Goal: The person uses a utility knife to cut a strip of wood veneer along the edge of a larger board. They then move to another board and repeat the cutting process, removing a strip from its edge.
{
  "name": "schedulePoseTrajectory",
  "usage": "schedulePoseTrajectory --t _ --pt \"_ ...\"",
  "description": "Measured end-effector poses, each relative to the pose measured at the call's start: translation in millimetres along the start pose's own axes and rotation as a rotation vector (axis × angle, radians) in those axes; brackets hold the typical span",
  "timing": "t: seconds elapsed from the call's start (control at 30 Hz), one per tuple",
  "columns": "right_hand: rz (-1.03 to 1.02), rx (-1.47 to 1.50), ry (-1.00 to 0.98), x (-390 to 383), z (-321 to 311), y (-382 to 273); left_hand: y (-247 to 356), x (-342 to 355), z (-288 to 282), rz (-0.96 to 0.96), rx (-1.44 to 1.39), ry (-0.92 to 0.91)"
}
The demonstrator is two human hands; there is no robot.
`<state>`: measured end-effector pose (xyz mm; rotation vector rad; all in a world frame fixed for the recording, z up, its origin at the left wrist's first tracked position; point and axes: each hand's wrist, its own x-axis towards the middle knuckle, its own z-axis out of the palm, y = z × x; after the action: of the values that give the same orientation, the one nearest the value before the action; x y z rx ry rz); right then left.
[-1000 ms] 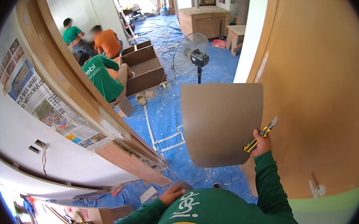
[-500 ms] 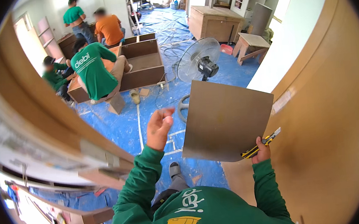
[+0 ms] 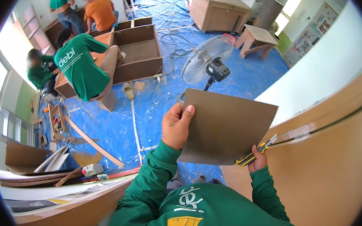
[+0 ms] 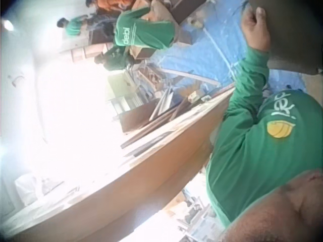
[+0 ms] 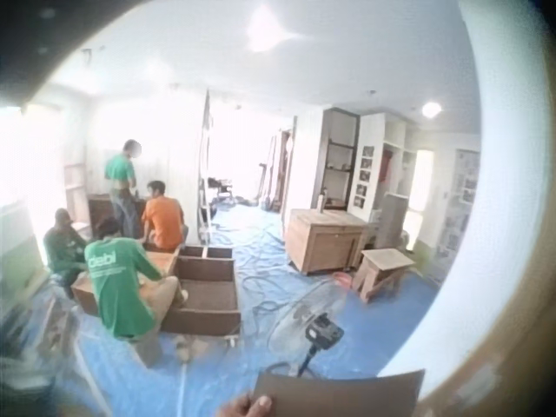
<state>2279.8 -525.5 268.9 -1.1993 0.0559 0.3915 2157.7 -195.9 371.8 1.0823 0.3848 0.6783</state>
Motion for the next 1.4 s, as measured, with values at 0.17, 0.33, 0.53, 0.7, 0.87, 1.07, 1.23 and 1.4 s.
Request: schedulePoseTrajectory --t 0.17,0.33,0.53,0.7,0.87,1.07,1.23,1.4 --pt "-0.296 -0.353 0.168 56 16 -18 -2 6 -17 0.103 0.241 0.125" --pt "-0.267 -0.266 -0.115 88 103 -100 0 14 -28 0.155 0.348 0.222" --pt "-0.839 -0.856 -0.821 99 258 -106 10 38 -9 0.241 0.584 0.269" --pt "-0.603 -0.849 -0.999 138 328 -97 24 62 4 0.283 0.619 0.264" --pt "-0.507 -0.670 -1.027 149 363 -105 66 89 10 0.255 0.538 0.266" --pt "-0.594 -0.661 -0.968 144 388 -111 87 115 2 0.200 0.295 0.203" --pt "-0.495 -0.667 -0.990 142 395 -127 92 136 -14 0.043 0.018 0.035" --pt "-0.391 -0.656 -0.991 141 397 -135 101 168 -17 -0.117 -0.254 -0.253"
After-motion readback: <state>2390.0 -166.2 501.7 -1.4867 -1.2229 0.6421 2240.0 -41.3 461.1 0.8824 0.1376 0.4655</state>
